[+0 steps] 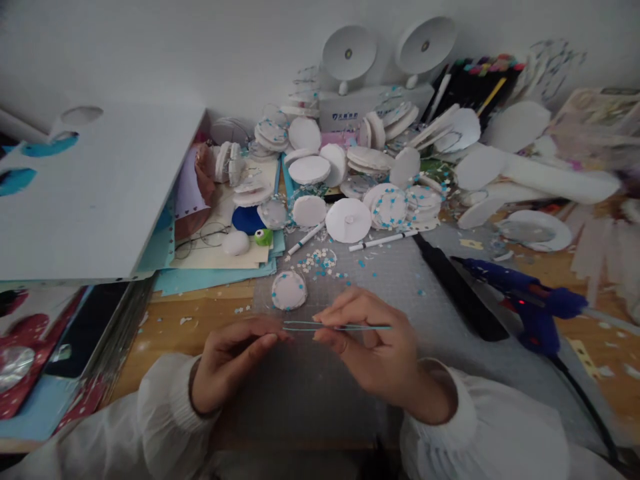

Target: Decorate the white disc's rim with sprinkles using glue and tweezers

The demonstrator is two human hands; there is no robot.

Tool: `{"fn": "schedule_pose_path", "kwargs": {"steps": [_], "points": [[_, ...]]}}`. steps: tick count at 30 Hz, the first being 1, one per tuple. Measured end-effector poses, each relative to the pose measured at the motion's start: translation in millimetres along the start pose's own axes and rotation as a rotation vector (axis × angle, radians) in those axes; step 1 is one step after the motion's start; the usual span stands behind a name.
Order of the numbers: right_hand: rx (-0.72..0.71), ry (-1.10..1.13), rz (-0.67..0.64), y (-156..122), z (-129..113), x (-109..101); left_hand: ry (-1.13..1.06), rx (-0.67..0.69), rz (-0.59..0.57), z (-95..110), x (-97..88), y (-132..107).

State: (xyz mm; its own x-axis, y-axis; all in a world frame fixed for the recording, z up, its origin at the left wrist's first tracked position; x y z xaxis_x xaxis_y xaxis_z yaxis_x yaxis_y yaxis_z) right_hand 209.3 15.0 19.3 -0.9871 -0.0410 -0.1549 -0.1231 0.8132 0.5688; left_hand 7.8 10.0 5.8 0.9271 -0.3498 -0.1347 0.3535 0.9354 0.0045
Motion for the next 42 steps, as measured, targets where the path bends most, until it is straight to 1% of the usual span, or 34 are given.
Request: {"fn": "schedule_pose_path", "kwargs": {"steps": [4, 9, 12, 21, 28, 31, 34, 36, 38, 39, 41, 42], "points": [[-0.006, -0.021, 0.005, 1.6, 0.2, -1.2, -0.01, -0.051, 0.008, -1.7, 0.6, 1.7], [0.005, -0.012, -0.042, -0.3, 0.4, -0.5, 0.009, -0.029, 0.048, -4.3, 2.1, 1.7], [0.029, -0.007, -0.054, -0.8, 0.4, -0.1, 0.042, -0.043, 0.066, -5.1, 2.0, 2.2], [0.052, -0.026, -0.06, 0.8, 0.4, 2.5, 0.034, -0.021, 0.064, -7.4, 2.2, 4.7], [0.083, -0.031, -0.082, -1.0, 2.7, 4.9, 0.016, -0.028, 0.028, -6.4, 3.0, 3.6], [0.122, 0.0, -0.057, 0.0, 4.1, 4.2, 0.017, -0.035, 0.011, -5.5, 2.9, 3.3], [0.175, 0.029, -0.005, 0.9, 8.5, 1.9, 0.018, -0.034, 0.023, -4.8, 2.3, 3.2], [0.179, 0.009, 0.034, 1.1, 11.7, -1.1, 0.013, -0.036, 0.031, -4.4, 1.8, 3.3], [0.126, -0.052, 0.049, 2.2, 11.9, -4.5, 0.011, -0.04, 0.027, -3.7, 1.3, 3.2], [0.068, -0.093, 0.036, 3.4, 10.0, -5.8, 0.01, -0.047, 0.019, -3.4, 1.2, 2.9], [-0.102, -0.197, -0.057, 6.5, 2.1, -5.7, -0.008, -0.088, -0.022, -3.7, 2.0, 1.7], [-0.194, -0.258, -0.115, 7.7, -3.2, -4.3, -0.037, -0.134, -0.061, -4.8, 3.1, 0.7]]}}
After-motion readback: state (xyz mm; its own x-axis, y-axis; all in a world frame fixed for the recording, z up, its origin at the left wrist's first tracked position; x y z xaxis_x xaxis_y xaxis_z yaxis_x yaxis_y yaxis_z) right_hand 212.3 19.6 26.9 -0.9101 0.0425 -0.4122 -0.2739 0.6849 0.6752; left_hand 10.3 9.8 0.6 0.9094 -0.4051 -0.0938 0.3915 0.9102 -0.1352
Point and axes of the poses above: each hand's wrist, its own y-axis towards the middle knuckle, its own x-axis out of the palm, z = x × y, the point moved 2 cm from there along y, towards the middle knuckle, and after that the axes turned 6 degrees about -x, right-handed, at the moved point
